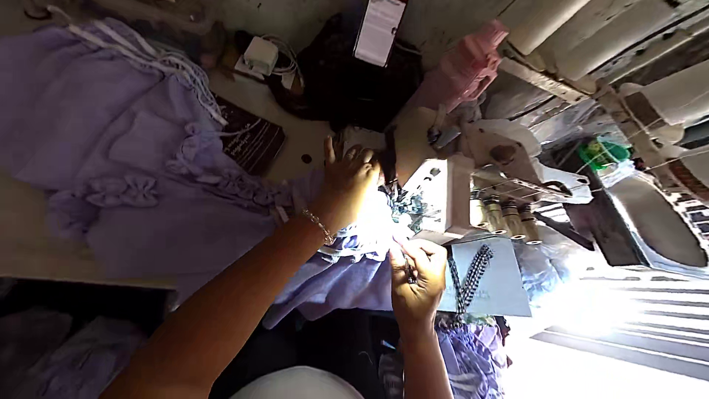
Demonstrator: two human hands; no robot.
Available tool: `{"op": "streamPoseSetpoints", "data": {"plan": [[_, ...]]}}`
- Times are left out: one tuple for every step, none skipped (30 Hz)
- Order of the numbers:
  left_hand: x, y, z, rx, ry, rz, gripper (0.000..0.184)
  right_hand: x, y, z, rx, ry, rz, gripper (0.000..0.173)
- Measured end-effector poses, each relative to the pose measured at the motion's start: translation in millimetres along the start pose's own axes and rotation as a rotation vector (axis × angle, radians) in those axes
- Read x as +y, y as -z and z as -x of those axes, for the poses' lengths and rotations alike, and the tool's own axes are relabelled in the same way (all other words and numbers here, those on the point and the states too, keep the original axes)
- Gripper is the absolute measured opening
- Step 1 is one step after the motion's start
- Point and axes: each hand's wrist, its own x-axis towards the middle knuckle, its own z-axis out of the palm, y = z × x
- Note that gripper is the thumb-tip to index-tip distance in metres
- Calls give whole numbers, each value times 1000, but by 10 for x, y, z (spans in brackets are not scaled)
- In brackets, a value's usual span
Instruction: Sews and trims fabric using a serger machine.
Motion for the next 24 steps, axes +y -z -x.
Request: {"op": "streamPoseSetpoints", "data": {"plan": [[5,-25,35,82,9,12,15,8,-4,5,-1,4,-16,23],[22,-13,64,129,32,52,14,12,-5,8,-3,5,-26,23],[47,24,88,144,77,131,13,14,-5,9,-3,5,-31,23],[66,64,111,142,131,250,16,18,-5,10,-2,6,-38,23],[78,94,126,149,185,409,21,25,-3,9,-5,4,-47,23],[71,117,130,153,226,568,25,32,-5,9,-6,4,-56,23],[58,148,128,114,250,675,26,38,-9,13,-8,4,-60,23],[56,157,120,85,237,675,25,41,-15,21,-5,3,-59,22],[68,153,114,68,204,587,22,39,-19,29,-6,0,-56,23],[74,140,102,35,154,461,19,33,-22,35,-8,-2,-50,23],[74,145,76,-22,100,347,17,31,-24,39,-12,-5,-46,23],[69,172,28,-98,56,268,16,30,-24,41,-17,-10,-46,22],[60,225,-33,-191,26,228,15,30,-23,50,-21,-17,-49,23],[49,283,-104,-290,12,206,16,29,-24,58,-22,-23,-59,22],[47,340,-179,-381,8,188,18,24,-25,63,-21,-28,-70,22],[58,400,-256,-467,12,166,19,16,-25,64,-21,-35,-77,22],[73,452,-334,-545,18,145,19,10,-20,64,-20,-40,-81,21],[73,486,-413,-623,10,126,20,2,-9,53,-24,-42,-81,21],[2,458,-481,-661,-49,122,20,-8,11,31,-32,-41,-73,20],[-195,309,-532,-617,-185,145,22,-21,42,-1,-44,-41,-56,20],[-514,-29,-584,-434,-382,213,22,-40,78,-43,-54,-42,-33,20],[-725,-267,-664,-369,-480,311,21,-65,113,-94,-60,-44,-11,20],[-831,-361,-733,-380,-507,349,21,-91,144,-143,-62,-47,9,19],[-864,-378,-764,-375,-504,320,21,-112,169,-183,-63,-47,24,19]]}}
